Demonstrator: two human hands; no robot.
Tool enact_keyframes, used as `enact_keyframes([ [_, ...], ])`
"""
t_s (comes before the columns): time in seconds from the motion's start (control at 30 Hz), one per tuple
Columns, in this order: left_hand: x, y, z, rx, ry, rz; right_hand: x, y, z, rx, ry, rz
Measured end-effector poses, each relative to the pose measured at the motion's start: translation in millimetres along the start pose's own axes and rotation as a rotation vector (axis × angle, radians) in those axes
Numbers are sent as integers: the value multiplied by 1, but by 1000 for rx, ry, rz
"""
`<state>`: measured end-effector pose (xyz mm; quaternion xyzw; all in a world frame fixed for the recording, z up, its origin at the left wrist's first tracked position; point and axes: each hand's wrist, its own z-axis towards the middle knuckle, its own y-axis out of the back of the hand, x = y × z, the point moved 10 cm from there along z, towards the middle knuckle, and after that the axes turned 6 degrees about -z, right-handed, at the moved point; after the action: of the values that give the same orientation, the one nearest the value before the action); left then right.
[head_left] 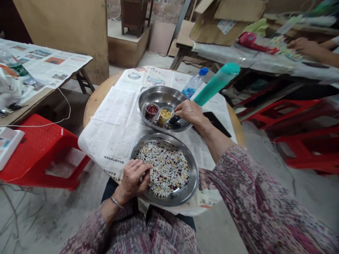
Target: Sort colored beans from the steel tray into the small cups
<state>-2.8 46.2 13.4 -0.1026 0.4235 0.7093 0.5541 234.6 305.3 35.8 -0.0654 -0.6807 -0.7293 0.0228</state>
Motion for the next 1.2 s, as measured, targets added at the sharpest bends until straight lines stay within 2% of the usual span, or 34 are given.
enact_keyframes([
  [0.1, -1, 0, 0, -1, -9, -2, 0, -2, 0, 5, 13, -15],
  [0.33, -3, 1, 1, -1, -20, 18, -6, 8, -12, -86, -48, -4],
  [0.43, -1, 0, 0, -6, -11, 9, -5, 20, -28, -159, -55, 28],
  [0.53, -1, 0, -2, -17, -16, 2, -1, 32, -60, -242, -40, 137],
  [0.63, 0, 0, -2, -33, -10, 7, 21, 28, -112, -218, 130, 294],
  [0.77, 0, 0, -1, -49, -6, 18, 76, -8, -203, 29, 492, 411],
  [0.87, -1, 1, -1, -60, -20, 19, 111, -37, -260, 167, 691, 361],
  [0.93, -1, 1, -1, -63, -21, 15, 127, -50, -278, 192, 798, 292],
  [1.0, 0, 2, -2, -68, -21, 15, 128, -56, -273, 143, 806, 210],
  [1.1, 0, 2, -3, -79, -34, 22, 108, -54, -236, 3, 619, 116],
  [1.2, -1, 3, -2, -88, -51, 28, 92, -47, -210, -106, 450, 126],
])
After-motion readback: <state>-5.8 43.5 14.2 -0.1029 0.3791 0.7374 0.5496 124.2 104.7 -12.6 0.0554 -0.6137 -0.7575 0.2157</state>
